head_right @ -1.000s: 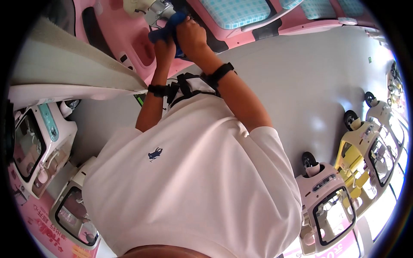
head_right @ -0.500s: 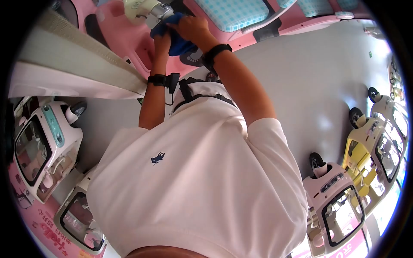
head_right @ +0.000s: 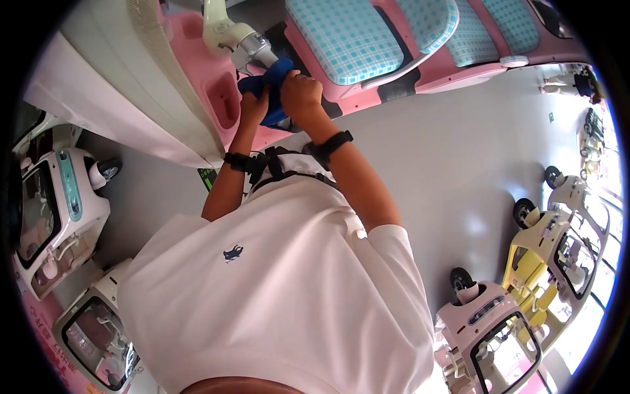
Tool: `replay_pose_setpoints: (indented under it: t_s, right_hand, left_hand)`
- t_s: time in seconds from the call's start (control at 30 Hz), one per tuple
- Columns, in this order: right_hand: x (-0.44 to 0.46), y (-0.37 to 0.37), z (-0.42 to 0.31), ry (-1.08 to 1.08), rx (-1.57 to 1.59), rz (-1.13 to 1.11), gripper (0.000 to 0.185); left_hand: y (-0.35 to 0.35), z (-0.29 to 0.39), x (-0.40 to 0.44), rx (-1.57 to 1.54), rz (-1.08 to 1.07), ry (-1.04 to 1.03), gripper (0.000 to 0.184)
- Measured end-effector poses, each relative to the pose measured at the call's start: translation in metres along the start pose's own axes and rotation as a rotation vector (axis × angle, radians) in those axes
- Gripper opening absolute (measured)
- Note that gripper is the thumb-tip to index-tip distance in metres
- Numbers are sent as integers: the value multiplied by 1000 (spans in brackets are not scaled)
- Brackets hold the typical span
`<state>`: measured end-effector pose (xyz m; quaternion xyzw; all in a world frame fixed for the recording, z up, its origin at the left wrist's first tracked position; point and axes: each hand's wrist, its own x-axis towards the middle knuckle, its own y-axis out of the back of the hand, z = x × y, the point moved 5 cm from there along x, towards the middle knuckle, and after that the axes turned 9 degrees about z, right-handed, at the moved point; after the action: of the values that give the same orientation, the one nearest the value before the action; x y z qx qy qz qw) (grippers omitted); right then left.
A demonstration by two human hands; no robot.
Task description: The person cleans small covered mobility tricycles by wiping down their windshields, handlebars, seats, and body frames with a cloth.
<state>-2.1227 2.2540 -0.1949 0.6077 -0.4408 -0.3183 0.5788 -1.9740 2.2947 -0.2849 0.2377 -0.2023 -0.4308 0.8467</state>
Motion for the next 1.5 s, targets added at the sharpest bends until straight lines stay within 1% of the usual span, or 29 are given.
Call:
replay_pose_setpoints:
  t_s: [0.03,0.07,0.13,0.17,0.2,0.23,0.27,0.3,0.37,0.47,0.57,0.6,0.67,0.73,0.83,0.87,0.97,1.03,1.07,1.13,1.17,1.2,1.23,1.27,1.3,1.33,1.37,1.43,1.5]
  right_hand:
    - [1,3,3,-28,80,33,45]
    - [6,7,2,-37,79,33,45]
    - [17,10,0,-91,151,-26,50]
    - [20,9,3,-94,147,-27,50]
    - [21,7,5,-117,221,-35,55]
    - [25,5,6,-136,296,-40,61]
    - [31,-3,11,-128,296,-41,61]
    - [33,-12,15,-92,357,-11,65]
    - [30,-20,17,-52,422,16,68]
    - [23,-13,13,-45,470,39,70]
    - [13,-7,9,-113,403,70,67]
    - [10,-6,8,-106,367,92,64]
    - [3,-6,9,-102,334,115,61]
    - [-5,-7,12,-64,305,105,52]
    - [-10,-13,14,-24,275,144,47]
    - [-9,-13,12,-21,278,143,47]
    - [-3,-7,7,-67,209,87,47]
    - [-2,6,8,-50,146,93,56]
    - [-1,7,10,-54,148,89,56]
    - [11,1,18,-101,350,-28,68]
    - [17,-2,21,-99,351,-26,68]
    - [21,-7,23,-93,380,-61,72]
    - [22,-12,23,-86,410,-100,77]
    - [22,-15,23,-83,410,-104,77]
    - [22,-17,23,-88,435,-82,72]
    - [22,-20,24,-92,459,-59,68]
    - [19,-17,22,-88,459,-59,68]
    - [11,-12,19,-113,345,-7,63]
    - [9,-15,16,-118,332,-17,60]
  left_hand:
    - [-6,-6,7,-27,42,-68,45]
    - [-11,-7,15,-28,34,-71,45]
    - [-19,-10,21,-136,4,58,43]
    - [-19,-4,23,-284,-29,177,45]
    - [-24,-7,23,-285,-30,182,45]
    - [-28,-10,27,-298,-13,248,45]
    - [-29,-16,29,-309,7,313,44]
    - [-22,-11,26,-304,13,317,44]
    - [-18,2,21,-451,-105,327,43]
    - [-6,15,15,-441,-137,277,42]
    - [-1,13,7,-375,-136,252,40]
    - [-2,9,4,-371,-134,253,40]
    - [2,8,-2,-209,-61,130,37]
    - [4,6,-7,-170,-79,130,36]
    - [4,6,-11,-87,-128,133,35]
    - [5,6,-10,-38,-157,125,34]
    - [7,9,-10,-66,-129,108,33]
    - [4,14,-7,-88,-115,75,32]
    - [2,15,-6,-114,-99,44,32]
    - [-12,0,9,-129,-97,61,33]
    - [-10,5,14,-146,-91,75,33]
    - [-9,10,17,-145,-89,74,33]
    - [-8,13,20,-157,-88,128,34]
    - [-7,14,19,-171,-87,184,34]
    - [-7,14,17,-172,-84,188,34]
    - [-7,14,15,-258,-82,252,34]
    - [-8,11,13,-344,-80,313,34]
    - [-6,9,7,-316,-72,294,36]
    - [-4,7,-4,-285,-63,276,37]
